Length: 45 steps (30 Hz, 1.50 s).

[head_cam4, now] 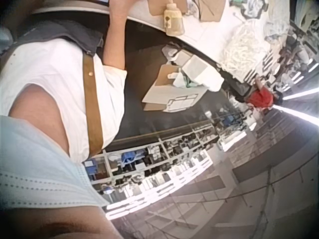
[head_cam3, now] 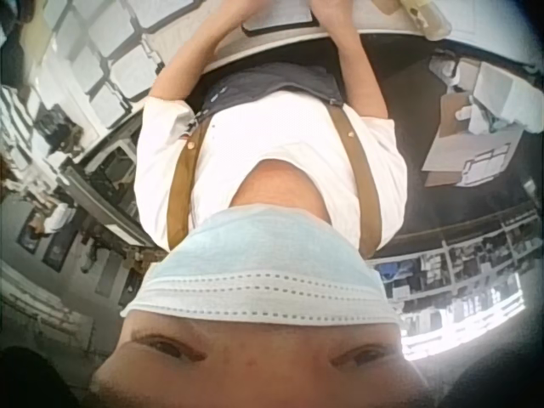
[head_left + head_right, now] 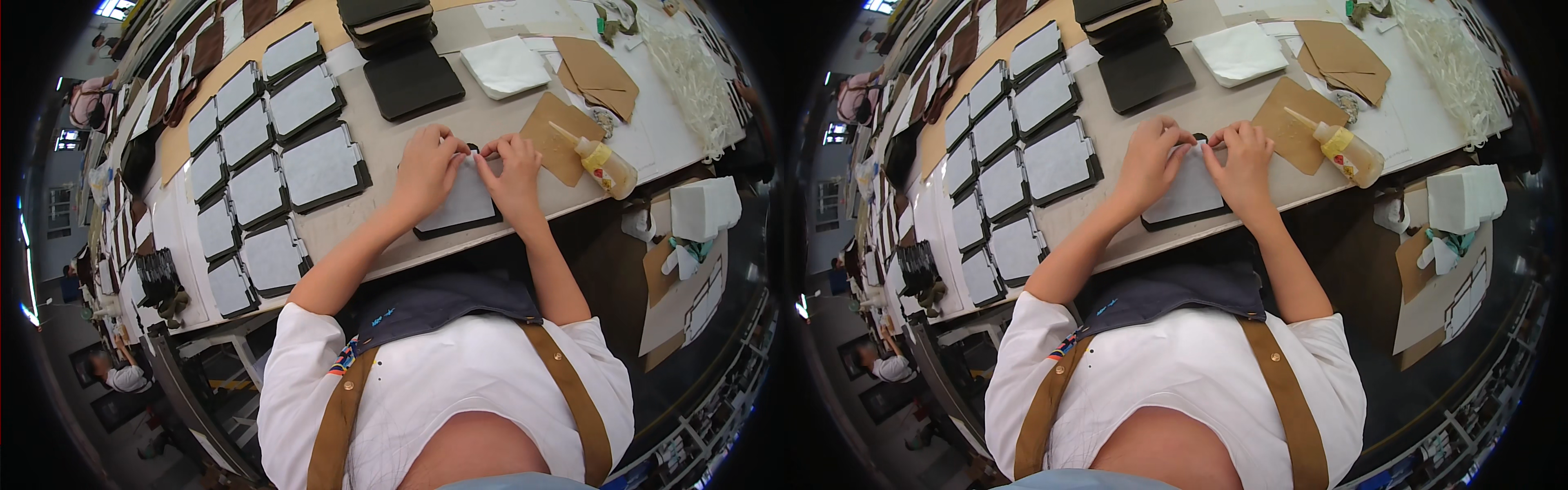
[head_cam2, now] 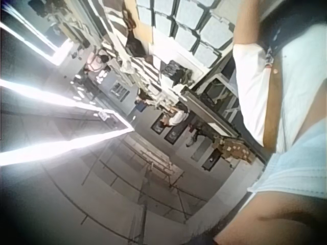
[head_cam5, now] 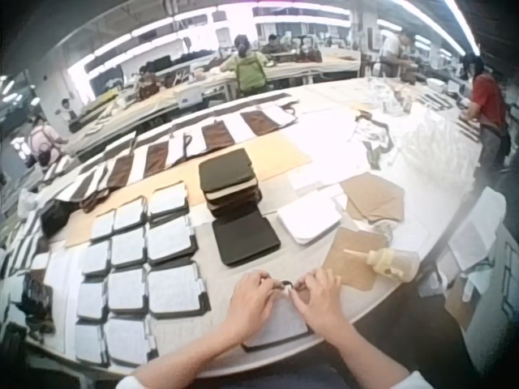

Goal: The person repeatedly applies glue from a squeeze bottle onto black rectangular trays and then places white paper sheets on top. They press the sheets down to adhere them and move the finished units to a stack on the left. The process is repeated continuously throughout the video.

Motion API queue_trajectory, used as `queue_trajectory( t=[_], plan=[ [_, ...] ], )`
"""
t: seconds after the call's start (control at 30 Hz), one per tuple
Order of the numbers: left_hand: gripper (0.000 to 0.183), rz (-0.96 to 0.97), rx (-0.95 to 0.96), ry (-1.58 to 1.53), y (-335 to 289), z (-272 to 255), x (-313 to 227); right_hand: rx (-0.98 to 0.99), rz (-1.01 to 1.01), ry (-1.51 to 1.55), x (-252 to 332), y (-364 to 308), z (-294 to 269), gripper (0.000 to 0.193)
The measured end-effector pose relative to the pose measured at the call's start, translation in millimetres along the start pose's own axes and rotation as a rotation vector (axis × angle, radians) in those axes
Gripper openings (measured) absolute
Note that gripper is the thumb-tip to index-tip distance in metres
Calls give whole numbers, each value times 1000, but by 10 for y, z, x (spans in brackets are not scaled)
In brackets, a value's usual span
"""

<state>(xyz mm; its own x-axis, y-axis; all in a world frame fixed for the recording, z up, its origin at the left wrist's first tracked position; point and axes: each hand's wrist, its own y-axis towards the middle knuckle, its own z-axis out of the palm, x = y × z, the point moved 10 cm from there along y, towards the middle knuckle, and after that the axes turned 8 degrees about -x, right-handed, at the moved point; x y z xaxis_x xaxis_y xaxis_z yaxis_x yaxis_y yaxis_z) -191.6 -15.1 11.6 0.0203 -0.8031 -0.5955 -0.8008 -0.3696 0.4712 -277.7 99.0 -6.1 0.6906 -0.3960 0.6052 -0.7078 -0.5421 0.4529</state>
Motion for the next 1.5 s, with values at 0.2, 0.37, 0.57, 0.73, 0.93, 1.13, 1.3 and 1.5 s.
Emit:
queue_trajectory(
  t=[0.2,0.37,0.57,0.73,0.93,1.13,1.3,1.5],
  plan=[
    [13,-69,166,39,321,254,279,7,18,-18,-11,16,61,12],
    [14,-101,239,26,382,371,377,5,-14,54,53,-4,35,13],
    [13,-84,190,9,386,314,372,-111,-179,-22,260,-45,-113,17],
    [17,86,-60,203,167,-47,60,-109,-156,-87,202,-43,-59,17],
    [30,147,24,240,-287,-5,-137,-108,-94,-138,125,-34,-55,16],
    [37,164,30,279,-343,29,-148,-13,-194,-118,250,-94,-83,29],
    [37,140,26,306,-393,-55,-100,28,-255,-142,256,-201,-79,35],
    [46,94,54,379,-551,-147,-11,15,-223,-127,148,-205,-119,36]
  ],
)
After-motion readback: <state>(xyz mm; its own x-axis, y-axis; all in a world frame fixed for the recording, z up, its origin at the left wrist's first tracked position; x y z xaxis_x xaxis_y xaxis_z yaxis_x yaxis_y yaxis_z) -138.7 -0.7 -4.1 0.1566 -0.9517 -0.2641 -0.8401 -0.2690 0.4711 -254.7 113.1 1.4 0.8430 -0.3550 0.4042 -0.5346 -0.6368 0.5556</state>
